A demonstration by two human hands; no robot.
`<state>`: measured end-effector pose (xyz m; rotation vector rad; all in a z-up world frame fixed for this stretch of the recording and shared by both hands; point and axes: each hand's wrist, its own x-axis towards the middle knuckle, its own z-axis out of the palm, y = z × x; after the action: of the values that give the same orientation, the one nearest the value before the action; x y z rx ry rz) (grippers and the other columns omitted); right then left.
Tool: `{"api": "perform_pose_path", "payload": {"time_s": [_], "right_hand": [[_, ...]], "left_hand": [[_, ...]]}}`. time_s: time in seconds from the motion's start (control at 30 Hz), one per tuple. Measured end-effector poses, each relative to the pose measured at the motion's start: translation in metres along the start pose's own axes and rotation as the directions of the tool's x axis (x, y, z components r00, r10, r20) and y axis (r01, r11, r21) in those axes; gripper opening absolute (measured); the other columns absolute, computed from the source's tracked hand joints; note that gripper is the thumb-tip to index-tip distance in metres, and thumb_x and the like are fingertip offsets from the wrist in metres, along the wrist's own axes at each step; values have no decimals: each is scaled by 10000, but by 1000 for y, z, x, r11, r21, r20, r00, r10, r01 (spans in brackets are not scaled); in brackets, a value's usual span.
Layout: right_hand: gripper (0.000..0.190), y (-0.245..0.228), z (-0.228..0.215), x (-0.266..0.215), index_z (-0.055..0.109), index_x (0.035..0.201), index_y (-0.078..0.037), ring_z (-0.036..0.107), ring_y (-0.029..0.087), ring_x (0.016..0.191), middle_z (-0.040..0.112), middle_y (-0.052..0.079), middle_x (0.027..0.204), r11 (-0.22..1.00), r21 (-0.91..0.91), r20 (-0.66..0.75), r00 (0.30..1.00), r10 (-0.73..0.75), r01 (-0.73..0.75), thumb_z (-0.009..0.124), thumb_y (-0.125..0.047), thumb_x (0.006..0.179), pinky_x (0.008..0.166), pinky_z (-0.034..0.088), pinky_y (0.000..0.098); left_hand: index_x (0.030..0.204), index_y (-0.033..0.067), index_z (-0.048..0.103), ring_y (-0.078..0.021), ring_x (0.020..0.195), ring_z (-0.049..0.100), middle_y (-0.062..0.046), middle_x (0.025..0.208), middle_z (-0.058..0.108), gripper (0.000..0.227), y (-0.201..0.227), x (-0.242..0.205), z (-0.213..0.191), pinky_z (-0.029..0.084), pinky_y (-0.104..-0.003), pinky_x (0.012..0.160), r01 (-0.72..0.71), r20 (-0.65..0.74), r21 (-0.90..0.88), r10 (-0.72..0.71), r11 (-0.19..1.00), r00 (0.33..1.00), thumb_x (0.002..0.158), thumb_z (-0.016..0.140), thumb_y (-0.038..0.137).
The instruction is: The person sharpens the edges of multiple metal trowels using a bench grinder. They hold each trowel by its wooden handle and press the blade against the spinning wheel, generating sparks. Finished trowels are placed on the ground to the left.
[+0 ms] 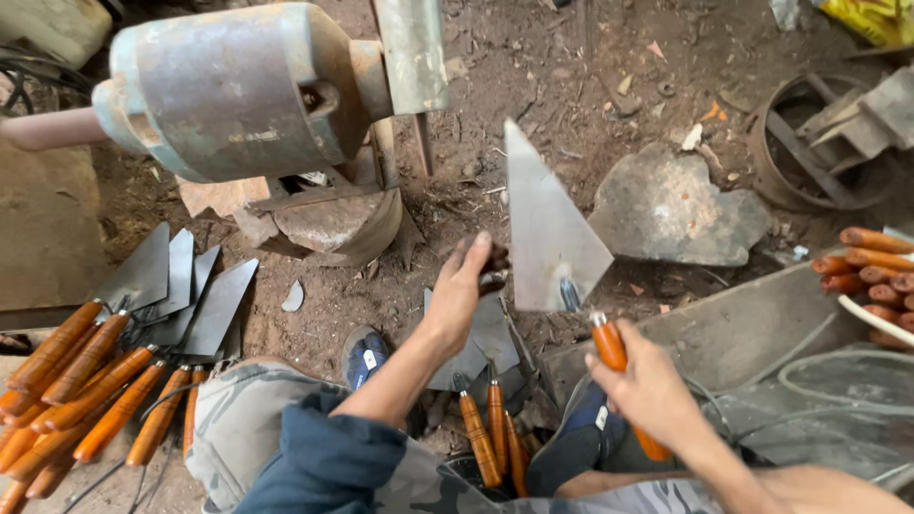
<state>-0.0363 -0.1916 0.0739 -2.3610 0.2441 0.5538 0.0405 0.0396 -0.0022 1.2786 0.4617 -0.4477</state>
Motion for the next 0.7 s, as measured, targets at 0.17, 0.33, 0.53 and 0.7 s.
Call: {"api": "perform_pose_path", "payload": {"time_s": [0.17, 0.33, 0.53, 0.7], "right_hand": [[407, -12, 9, -24, 535, 1138, -48, 674, 459, 667, 674, 268, 671, 988, -155, 53, 999, 7, 1, 723, -298, 878, 610, 504, 521], [485, -38, 14, -36, 483, 1253, -63, 706, 414, 532, 661, 275, 602, 979, -94, 248, 948, 201, -183, 701, -311, 898, 561, 533, 486], [510, -41, 5, -18, 479, 1263, -47, 724, 396, 555, 673, 265, 629, 977, -185, 283, 946, 157, -106, 697, -305, 881, 563, 544, 487], [500, -28, -6, -8, 512, 1241, -40, 689, 467, 687, 680, 275, 683, 976, -220, 244, 969, 48, 7, 707, -296, 857, 620, 520, 521]], "left_hand": [[1258, -131, 634, -243, 1060, 671, -204, 1191, 717, 728, 8, 49, -2, 534, -356, 940, -146, 77, -178, 162, 973, 984, 919, 659, 513], [1072, -39, 704, -142, 811, 639, -74, 934, 727, 507, 3, 58, -17, 532, -302, 760, -214, -79, -156, 204, 964, 976, 963, 653, 454], [1066, -29, 705, -153, 770, 631, -73, 901, 713, 478, 5, 53, -18, 535, -327, 719, -205, -95, -187, 190, 961, 977, 949, 663, 432], [1076, -28, 706, -144, 789, 628, -60, 902, 721, 477, 8, 50, -16, 535, -337, 723, -169, -118, -100, 157, 980, 980, 946, 649, 428]]}}
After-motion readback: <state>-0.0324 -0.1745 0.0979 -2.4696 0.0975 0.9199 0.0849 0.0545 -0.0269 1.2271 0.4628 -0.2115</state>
